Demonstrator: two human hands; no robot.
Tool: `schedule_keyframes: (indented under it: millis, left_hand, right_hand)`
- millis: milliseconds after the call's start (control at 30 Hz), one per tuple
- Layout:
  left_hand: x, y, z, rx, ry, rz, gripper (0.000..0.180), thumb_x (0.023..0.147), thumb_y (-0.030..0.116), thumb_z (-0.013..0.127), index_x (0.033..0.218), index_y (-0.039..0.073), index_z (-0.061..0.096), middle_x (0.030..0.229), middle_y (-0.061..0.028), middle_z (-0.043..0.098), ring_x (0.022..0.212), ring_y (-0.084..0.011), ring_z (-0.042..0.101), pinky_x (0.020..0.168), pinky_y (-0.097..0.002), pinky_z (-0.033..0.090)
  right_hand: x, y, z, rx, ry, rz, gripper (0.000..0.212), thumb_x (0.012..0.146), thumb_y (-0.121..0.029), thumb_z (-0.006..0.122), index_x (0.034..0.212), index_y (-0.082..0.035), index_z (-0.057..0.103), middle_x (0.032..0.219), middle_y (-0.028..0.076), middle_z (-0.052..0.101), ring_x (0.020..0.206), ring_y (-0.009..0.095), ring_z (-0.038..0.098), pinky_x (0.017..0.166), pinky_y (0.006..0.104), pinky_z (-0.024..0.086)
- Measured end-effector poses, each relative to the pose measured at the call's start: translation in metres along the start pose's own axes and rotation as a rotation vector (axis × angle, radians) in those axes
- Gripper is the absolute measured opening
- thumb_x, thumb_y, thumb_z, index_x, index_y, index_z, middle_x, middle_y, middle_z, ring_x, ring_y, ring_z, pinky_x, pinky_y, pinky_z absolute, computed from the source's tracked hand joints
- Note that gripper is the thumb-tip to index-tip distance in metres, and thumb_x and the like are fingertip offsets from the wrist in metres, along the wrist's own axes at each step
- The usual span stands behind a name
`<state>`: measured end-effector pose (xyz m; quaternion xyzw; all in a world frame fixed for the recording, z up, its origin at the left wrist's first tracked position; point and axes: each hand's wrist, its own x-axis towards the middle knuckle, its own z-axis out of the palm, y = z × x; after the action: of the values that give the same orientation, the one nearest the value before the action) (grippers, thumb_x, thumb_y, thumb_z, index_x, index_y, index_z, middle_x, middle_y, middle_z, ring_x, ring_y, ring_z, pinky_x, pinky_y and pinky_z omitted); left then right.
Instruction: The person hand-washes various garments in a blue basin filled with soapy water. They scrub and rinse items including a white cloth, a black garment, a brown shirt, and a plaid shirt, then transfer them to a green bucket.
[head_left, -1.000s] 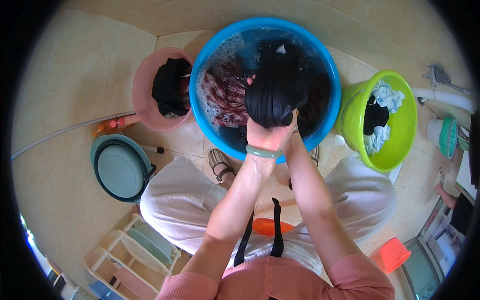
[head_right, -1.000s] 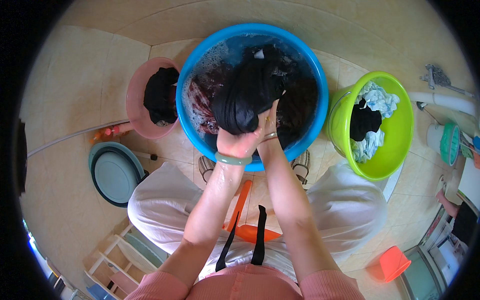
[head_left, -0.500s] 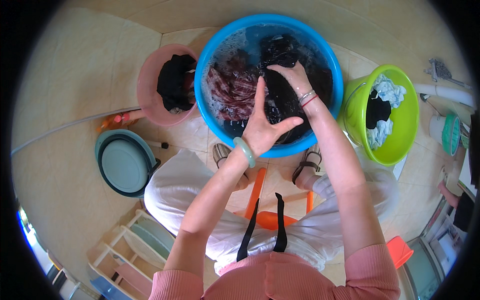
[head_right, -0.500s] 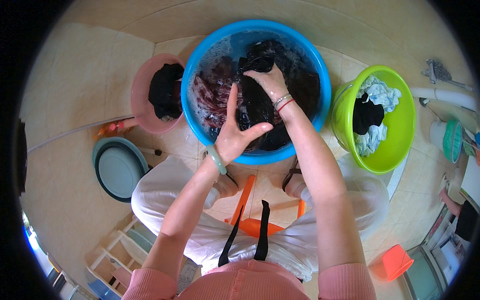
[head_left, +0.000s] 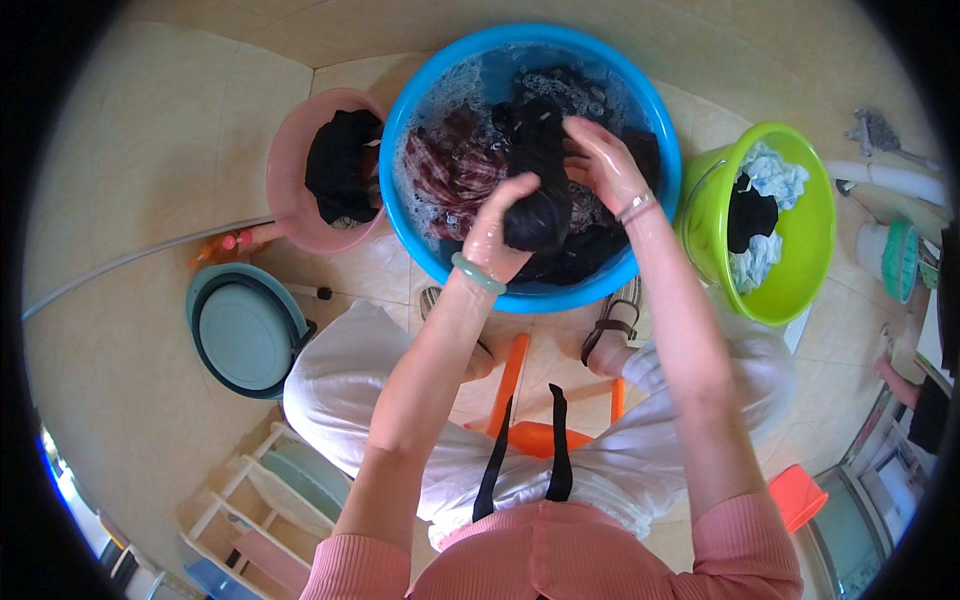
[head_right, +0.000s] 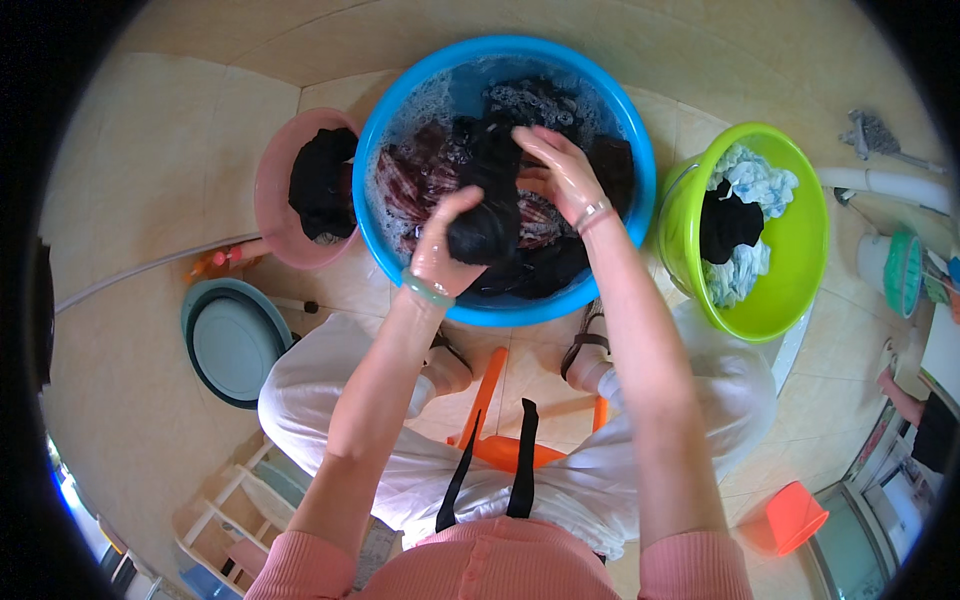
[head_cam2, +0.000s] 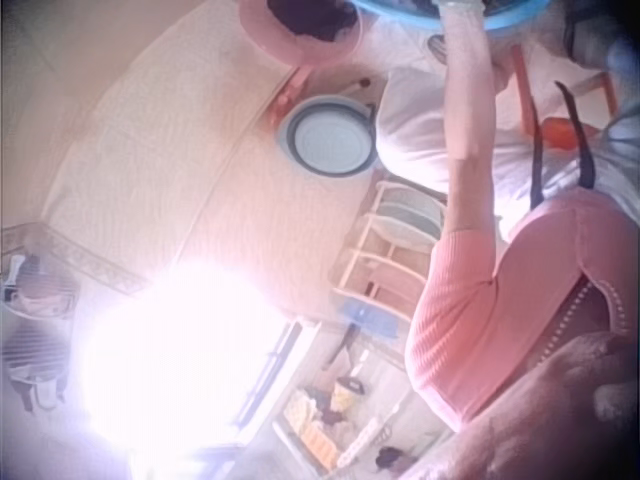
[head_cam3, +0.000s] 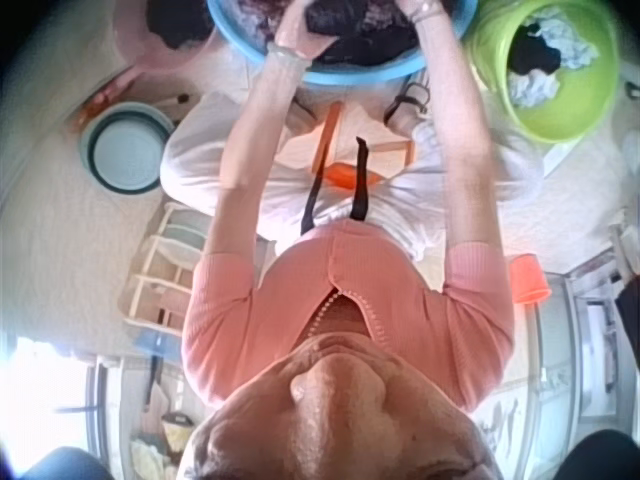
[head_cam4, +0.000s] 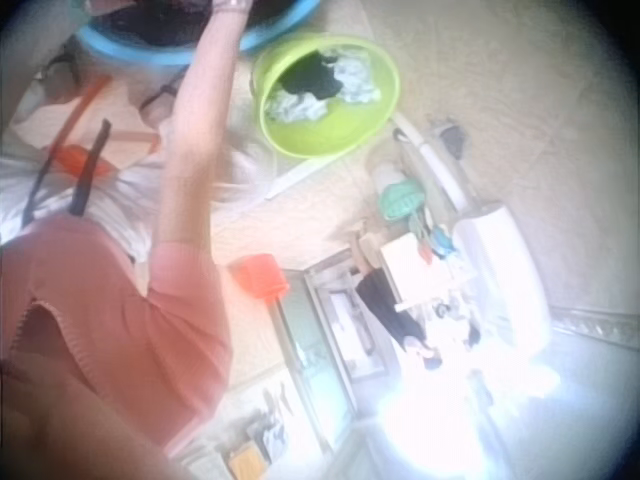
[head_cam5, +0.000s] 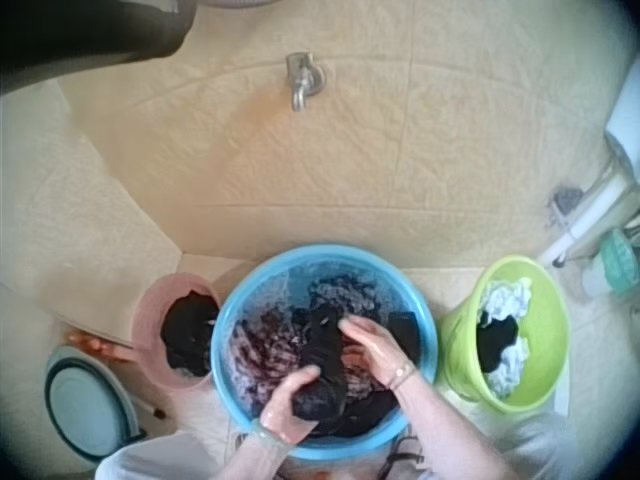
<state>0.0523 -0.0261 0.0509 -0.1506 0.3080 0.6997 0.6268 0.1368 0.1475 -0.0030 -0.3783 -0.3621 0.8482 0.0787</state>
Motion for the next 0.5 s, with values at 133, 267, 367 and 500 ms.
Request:
schedule_keyframes:
  millis: [133, 267, 367, 500]
  left_hand:
    - [-0.014, -0.005, 0.030, -0.508, -0.216, -0.049, 0.045, 0.089, 0.039, 0.060, 0.121, 0.008, 0.060, 0.112, -0.0107, 0.065, 0.116, -0.0274, 0.056, 0.108, -0.0600, 0.035]
    - [-0.022, -0.027, 0.036, -0.885, -0.488, -0.230, 0.054, 0.086, 0.040, 0.066, 0.128, 0.009, 0.052, 0.124, -0.0031, 0.055, 0.120, -0.0205, 0.052, 0.104, -0.0442, 0.041]
    - [-0.040, -0.040, 0.040, -1.041, -0.449, -0.382, 0.063, 0.085, 0.036, 0.069, 0.137, 0.008, 0.047, 0.127, -0.0003, 0.054, 0.114, -0.0153, 0.054, 0.090, -0.0355, 0.045]
    - [-0.049, -0.041, 0.039, -0.668, -0.357, -0.251, 0.065, 0.087, 0.045, 0.062, 0.143, 0.016, 0.045, 0.133, -0.0076, 0.051, 0.101, -0.0214, 0.052, 0.081, -0.0369, 0.044]
  right_hand:
    - [-0.025, 0.051, 0.006, 0.551, -0.174, -0.109, 0.071, 0.095, -0.051, 0.059, 0.138, 0.003, 0.044, 0.121, 0.017, 0.061, 0.109, 0.026, 0.060, 0.101, 0.0404, 0.047]
    - [-0.010, 0.091, 0.029, 0.505, -0.391, -0.356, 0.076, 0.100, -0.058, 0.036, 0.147, 0.001, 0.032, 0.143, 0.020, 0.045, 0.133, 0.030, 0.044, 0.115, 0.0444, 0.031]
    - [-0.014, 0.054, 0.063, 1.141, -0.641, -0.199, 0.072, 0.098, -0.054, 0.041, 0.150, -0.005, 0.030, 0.153, 0.021, 0.034, 0.139, 0.033, 0.040, 0.119, 0.0473, 0.026]
    - [-0.016, 0.014, 0.054, 1.387, -0.786, -0.104, 0.082, 0.088, -0.046, 0.065, 0.146, 0.000, 0.032, 0.148, 0.019, 0.040, 0.127, 0.030, 0.051, 0.106, 0.0441, 0.044]
